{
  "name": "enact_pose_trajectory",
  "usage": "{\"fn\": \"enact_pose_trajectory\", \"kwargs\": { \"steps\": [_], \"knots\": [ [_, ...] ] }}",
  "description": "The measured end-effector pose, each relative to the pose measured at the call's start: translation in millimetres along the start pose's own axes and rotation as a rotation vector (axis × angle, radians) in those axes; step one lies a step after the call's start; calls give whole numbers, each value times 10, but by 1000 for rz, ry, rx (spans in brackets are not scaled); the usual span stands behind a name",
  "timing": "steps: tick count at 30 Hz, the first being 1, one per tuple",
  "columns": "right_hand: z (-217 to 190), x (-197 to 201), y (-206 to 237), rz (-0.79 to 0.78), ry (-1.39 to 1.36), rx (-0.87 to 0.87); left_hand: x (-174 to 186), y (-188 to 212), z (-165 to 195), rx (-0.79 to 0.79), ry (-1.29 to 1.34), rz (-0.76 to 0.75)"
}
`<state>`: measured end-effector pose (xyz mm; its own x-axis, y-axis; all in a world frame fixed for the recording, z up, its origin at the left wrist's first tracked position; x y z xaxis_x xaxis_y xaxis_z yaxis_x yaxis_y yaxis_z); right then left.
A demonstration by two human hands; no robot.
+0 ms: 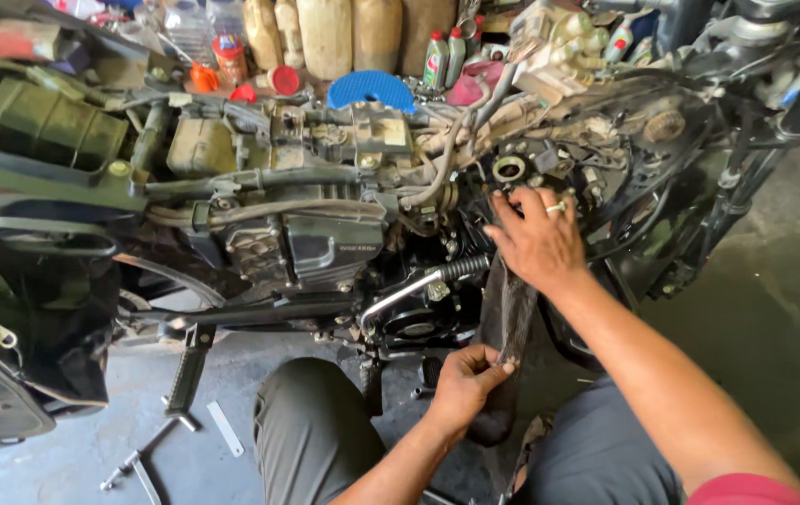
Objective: The person sits on the floor beside a motorcycle with its engine exposed and uses a wrench to loosen and tighten bolts on the engine assembly. They then take a cloth and wipe the engine area and surrounding parts.
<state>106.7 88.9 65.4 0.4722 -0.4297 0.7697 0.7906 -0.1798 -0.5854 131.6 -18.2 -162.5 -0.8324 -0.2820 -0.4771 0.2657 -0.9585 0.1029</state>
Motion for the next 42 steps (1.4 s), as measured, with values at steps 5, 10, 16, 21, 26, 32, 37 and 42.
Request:
{"fn": "enact_pose_trajectory", "kwargs": {
  "steps": [5, 10, 16, 21, 26, 32, 37, 42],
  "knots": [
    [118, 70, 152, -112, -1, 126, -22, 24, -123, 53, -24, -6],
    [136, 205, 323, -248, 151, 276, -37, 94, -74, 22, -39, -11],
    [580, 504, 586, 127, -510, -414, -117, 190, -76, 25, -63, -22],
    [373, 351, 507, 300, -528, -322, -200, 185, -96, 31, -75, -33],
    [196, 233, 399, 109, -193, -54, -140, 142, -101, 10, -97, -9],
    [268, 238, 355, -186, -64, 39, -62, 92, -154, -9, -133, 9],
    [556, 436, 670, -117, -424, -435, -38, 112, -172, -27, -285, -1],
    [474, 467, 805, 285, -583, -448, -160, 196, -208, 49, -381, -65]
  ]
}}
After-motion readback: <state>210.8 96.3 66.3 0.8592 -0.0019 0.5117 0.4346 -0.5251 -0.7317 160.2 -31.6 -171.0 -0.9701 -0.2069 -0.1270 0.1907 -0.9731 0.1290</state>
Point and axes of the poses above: each hand's wrist, its own y-axis away from the middle knuckle, its own x-axis out of the back of the hand, z = x × y, the point moved 9 cm from there along -y, towards the middle knuckle, and after that the axes turned 6 degrees about -y, right-handed, at the moved point
